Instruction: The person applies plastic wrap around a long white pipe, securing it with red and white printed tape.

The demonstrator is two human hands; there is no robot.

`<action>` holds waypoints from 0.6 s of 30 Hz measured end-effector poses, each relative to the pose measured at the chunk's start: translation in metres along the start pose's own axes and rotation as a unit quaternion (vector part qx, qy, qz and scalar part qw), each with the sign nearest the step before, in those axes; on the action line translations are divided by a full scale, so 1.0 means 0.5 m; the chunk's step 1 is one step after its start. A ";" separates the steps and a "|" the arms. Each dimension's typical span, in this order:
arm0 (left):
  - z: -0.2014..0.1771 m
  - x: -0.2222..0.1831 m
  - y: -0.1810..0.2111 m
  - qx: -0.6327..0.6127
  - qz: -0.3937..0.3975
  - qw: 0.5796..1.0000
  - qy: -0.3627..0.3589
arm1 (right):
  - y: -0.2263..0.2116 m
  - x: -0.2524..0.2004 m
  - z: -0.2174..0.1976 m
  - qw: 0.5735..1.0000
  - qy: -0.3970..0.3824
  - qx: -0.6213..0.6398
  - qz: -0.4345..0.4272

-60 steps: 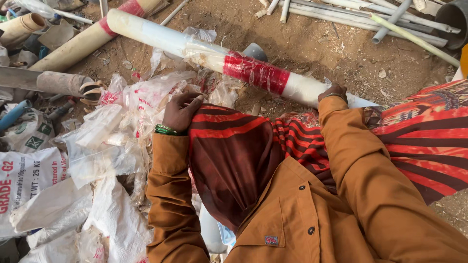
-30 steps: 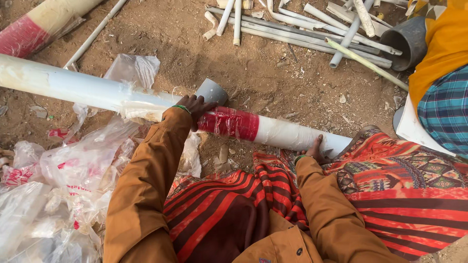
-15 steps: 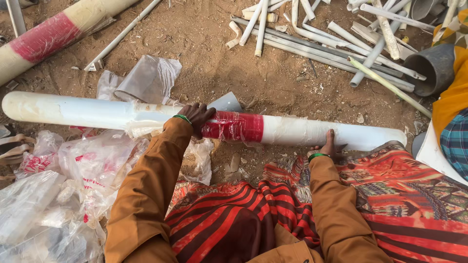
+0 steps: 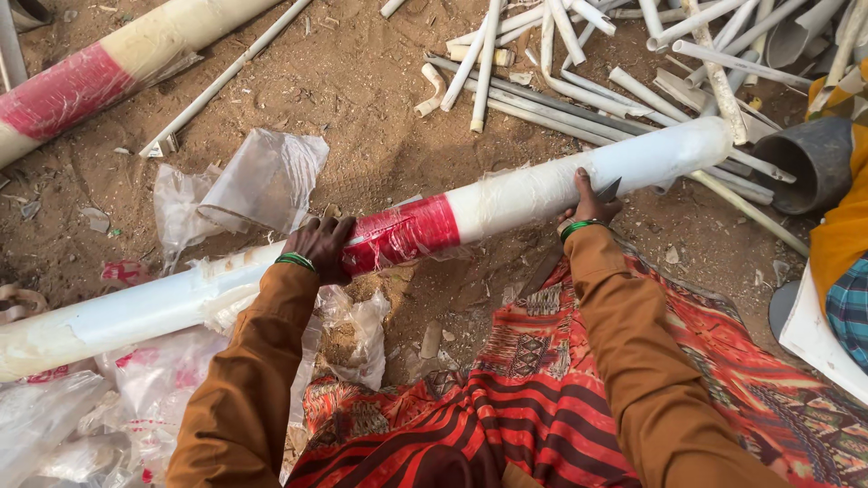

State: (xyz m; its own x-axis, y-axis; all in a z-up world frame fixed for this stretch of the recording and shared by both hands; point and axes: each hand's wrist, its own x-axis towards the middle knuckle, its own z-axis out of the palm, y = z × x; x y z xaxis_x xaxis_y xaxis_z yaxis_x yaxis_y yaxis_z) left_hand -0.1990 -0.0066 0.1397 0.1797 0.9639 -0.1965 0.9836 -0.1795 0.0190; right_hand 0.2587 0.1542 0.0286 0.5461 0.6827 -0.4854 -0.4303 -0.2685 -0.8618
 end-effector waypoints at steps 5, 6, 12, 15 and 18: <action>-0.027 0.049 -0.027 -0.015 -0.066 0.997 -0.031 | -0.021 0.062 0.074 0.979 -0.162 -0.094 -0.081; -0.033 0.061 -0.030 -0.016 -0.072 0.997 -0.030 | -0.010 0.063 0.077 0.980 -0.140 -0.099 -0.101; -0.056 0.118 -0.043 -0.008 -0.118 0.992 -0.049 | 0.186 -0.060 0.096 0.976 -0.162 -0.137 -0.046; -0.047 0.136 -0.036 -0.017 -0.133 0.990 -0.052 | 0.307 -0.130 0.136 0.920 -0.304 -0.235 0.076; -0.039 0.140 -0.025 -0.024 -0.145 0.987 -0.057 | 0.370 -0.159 0.200 0.881 -0.449 -0.146 0.020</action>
State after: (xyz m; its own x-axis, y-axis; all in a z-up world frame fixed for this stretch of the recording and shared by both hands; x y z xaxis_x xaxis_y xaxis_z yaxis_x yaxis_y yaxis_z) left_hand -0.1984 0.0668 0.1448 -0.1106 0.9443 -0.3101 0.9935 0.1135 -0.0087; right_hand 0.0639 0.1184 -0.0777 -0.3119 0.8954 -0.3178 -0.1606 -0.3794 -0.9112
